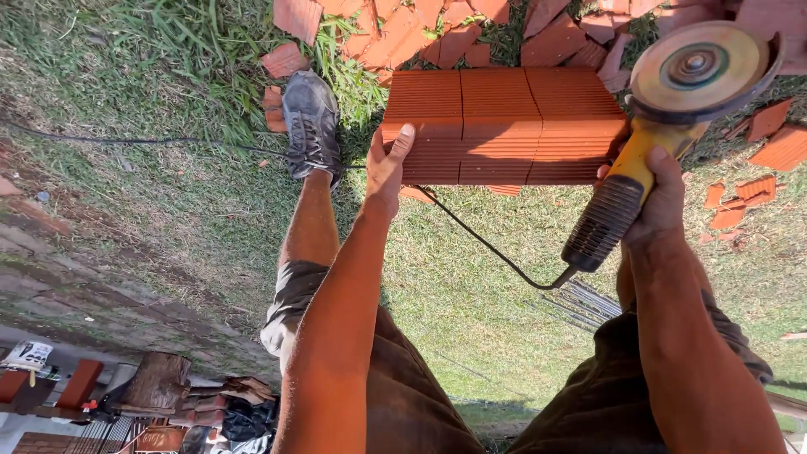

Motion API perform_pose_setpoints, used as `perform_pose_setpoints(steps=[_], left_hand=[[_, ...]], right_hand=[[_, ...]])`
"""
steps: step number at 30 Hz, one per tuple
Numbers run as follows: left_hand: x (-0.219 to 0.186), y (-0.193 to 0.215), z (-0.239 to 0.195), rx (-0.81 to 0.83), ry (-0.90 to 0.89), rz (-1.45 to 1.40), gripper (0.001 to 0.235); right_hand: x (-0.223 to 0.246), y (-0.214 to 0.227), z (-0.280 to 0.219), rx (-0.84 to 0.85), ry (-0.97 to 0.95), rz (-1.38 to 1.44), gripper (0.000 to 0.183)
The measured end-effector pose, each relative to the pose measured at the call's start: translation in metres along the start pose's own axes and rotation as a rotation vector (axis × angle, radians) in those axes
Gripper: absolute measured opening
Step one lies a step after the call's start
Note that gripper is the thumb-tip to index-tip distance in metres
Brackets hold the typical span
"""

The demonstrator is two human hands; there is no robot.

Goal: Cutting clay bricks using an electric angle grinder

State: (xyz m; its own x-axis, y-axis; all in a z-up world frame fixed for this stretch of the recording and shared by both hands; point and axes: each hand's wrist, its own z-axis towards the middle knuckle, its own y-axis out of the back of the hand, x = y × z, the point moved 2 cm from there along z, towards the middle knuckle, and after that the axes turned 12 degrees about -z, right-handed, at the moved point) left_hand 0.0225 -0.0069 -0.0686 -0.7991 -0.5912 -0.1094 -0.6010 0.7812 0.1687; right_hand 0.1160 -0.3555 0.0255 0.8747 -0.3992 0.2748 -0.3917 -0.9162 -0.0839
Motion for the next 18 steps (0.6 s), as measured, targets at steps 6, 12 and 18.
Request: perform_pose_setpoints(steps=[6, 12, 18], left_hand=[[-0.01, -0.002, -0.007, -0.044, -0.152, 0.044, 0.118], [-0.055, -0.012, -0.03, 0.006, -0.166, -0.14, 0.12], [-0.145, -0.059, -0.05, 0.057, -0.191, -0.172, 0.133]], right_hand=[[0.011, -0.006, -0.002, -0.001, 0.028, -0.054, 0.057], [0.049, -0.051, -0.03, 0.049, 0.062, -0.045, 0.066], [0.1, -0.071, -0.014, 0.032, 0.172, -0.22, 0.069]])
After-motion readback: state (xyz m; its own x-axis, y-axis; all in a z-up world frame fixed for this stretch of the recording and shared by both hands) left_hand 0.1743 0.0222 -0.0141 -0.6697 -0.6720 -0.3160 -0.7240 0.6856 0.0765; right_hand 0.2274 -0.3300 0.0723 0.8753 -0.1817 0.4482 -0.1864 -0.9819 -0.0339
